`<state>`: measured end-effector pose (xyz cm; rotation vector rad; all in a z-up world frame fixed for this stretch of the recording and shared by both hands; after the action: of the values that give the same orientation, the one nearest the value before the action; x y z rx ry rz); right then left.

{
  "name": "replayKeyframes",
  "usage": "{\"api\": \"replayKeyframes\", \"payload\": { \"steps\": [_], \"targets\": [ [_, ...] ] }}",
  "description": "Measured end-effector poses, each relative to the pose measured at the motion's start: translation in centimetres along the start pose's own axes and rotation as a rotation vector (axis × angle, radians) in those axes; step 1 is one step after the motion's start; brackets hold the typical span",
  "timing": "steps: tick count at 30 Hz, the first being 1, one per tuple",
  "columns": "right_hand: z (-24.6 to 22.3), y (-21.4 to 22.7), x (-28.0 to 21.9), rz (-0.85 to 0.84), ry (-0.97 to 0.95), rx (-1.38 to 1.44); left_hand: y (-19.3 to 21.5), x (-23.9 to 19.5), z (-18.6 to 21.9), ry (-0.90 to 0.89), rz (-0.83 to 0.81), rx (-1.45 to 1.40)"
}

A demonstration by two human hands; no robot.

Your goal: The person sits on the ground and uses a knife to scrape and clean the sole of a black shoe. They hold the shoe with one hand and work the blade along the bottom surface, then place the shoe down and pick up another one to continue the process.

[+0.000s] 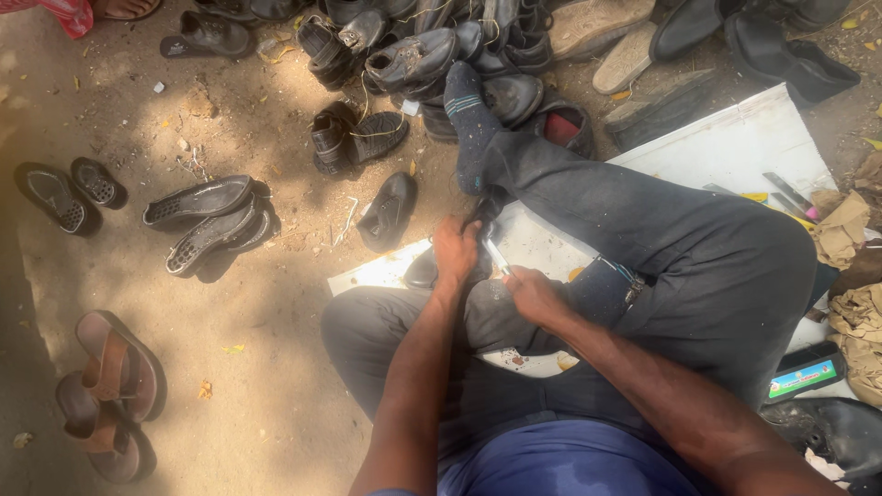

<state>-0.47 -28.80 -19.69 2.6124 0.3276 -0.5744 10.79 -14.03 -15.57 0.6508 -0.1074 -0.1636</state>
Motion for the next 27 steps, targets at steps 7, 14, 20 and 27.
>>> {"api": "replayKeyframes", "payload": {
  "steps": [7, 14, 20, 27],
  "targets": [
    [-4.3, 0.9, 4.3, -0.025, 0.032, 0.148, -0.8, 1.7, -3.9, 0.195, 0.165, -0.060],
    [-4.3, 2.4, 9.0, -0.058, 0.025, -0.066, -3.9, 3.7, -6.6, 0.315, 0.389, -0.024],
    [-4.7, 3.0, 5.7, -0.057, 0.117, -0.039, -1.4, 3.0, -7.3, 0.299, 0.191, -0.463],
    [-5.6, 2.6, 6.4, -0.109, 0.009, -0.039, -3.0, 3.3, -8.6, 0.299, 0.105, -1.392]
  ]
}}
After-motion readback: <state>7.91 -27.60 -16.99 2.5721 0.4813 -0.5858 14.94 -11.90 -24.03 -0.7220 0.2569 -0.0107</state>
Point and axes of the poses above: each hand's wrist, its own x-axis towards the middle knuckle, its own y-axis out of the back of the hand, z = x × y, the point moved 6 cm from there along x, towards the middle knuckle, and after that the axes turned 11 degrees about -z, right-handed, at the moved point
